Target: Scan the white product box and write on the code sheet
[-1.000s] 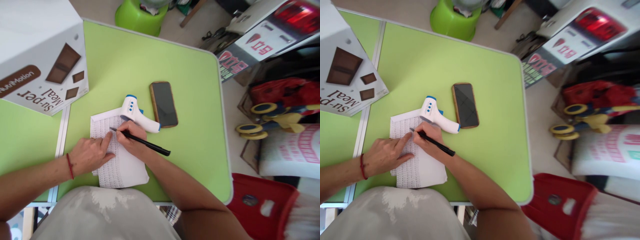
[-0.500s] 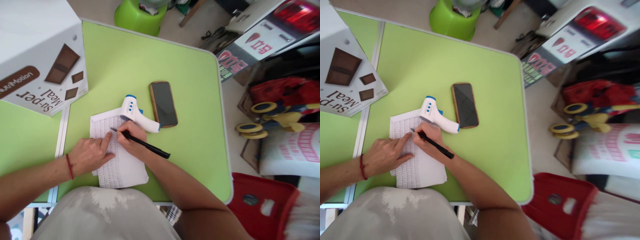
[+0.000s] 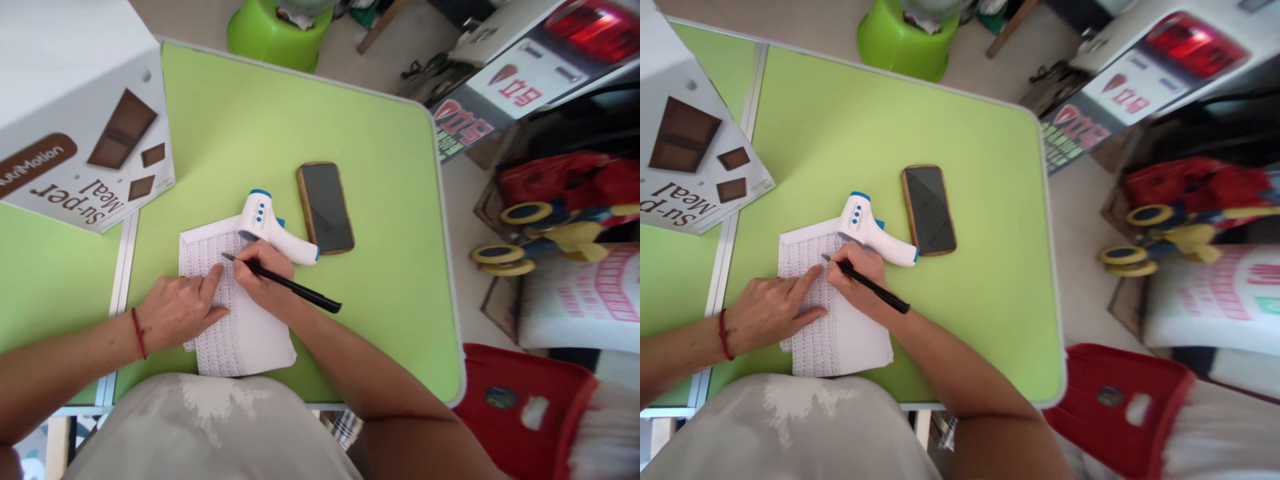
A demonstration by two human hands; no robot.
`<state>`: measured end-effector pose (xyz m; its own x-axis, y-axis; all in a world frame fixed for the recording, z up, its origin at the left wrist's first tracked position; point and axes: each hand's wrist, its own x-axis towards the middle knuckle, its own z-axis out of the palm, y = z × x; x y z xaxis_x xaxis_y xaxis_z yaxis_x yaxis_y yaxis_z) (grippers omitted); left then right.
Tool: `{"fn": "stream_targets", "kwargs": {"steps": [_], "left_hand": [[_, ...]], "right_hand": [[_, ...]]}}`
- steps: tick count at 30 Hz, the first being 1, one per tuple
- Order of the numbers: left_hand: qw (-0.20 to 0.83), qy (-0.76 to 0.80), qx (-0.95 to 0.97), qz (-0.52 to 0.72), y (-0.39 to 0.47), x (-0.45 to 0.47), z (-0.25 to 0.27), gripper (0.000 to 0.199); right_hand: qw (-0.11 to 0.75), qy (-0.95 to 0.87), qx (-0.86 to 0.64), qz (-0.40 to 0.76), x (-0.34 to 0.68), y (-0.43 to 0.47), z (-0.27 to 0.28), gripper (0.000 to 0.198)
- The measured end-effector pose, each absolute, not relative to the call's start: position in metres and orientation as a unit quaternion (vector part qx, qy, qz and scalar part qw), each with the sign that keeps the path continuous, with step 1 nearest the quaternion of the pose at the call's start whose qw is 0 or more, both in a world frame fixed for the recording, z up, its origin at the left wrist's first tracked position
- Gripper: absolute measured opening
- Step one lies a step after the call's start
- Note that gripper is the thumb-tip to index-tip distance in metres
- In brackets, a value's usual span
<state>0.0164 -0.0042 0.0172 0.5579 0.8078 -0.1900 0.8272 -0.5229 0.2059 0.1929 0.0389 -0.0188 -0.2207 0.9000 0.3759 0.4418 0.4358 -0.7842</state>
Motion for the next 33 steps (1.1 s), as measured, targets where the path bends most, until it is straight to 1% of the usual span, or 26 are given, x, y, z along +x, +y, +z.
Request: {"fn": "stream_targets", "kwargs": {"steps": [7,13,17,21,26,33], "left_hand": [[0.128,0.466,0.875,-0.042,-0.0036,0.0171,0.0171,0.057],[0.131,0.464,0.876,-0.033,-0.0037,0.0167,0.0171,0.058],[0.145,0.469,0.871,-0.025,-0.0042,0.0160,0.0165,0.056],[0.138,0.468,0.872,-0.029,-0.0039,0.0166,0.0167,0.056],[0.126,0.466,0.875,-0.040,-0.0029,0.0173,0.0177,0.057],[0.121,0.464,0.877,-0.035,-0.0035,0.0169,0.0172,0.059]], "right_hand": [[0.416,-0.731,-0.476,0.257,0.1920,0.0384,-0.0170,0.016],[0.439,-0.725,-0.457,0.270,0.1926,0.0382,-0.0161,0.015],[0.414,-0.742,-0.441,0.289,0.1928,0.0384,-0.0157,0.014],[0.403,-0.749,-0.441,0.286,0.1925,0.0387,-0.0164,0.015],[0.411,-0.757,-0.425,0.279,0.1922,0.0383,-0.0183,0.014],[0.417,-0.758,-0.413,0.285,0.1916,0.0383,-0.0165,0.017]]}}
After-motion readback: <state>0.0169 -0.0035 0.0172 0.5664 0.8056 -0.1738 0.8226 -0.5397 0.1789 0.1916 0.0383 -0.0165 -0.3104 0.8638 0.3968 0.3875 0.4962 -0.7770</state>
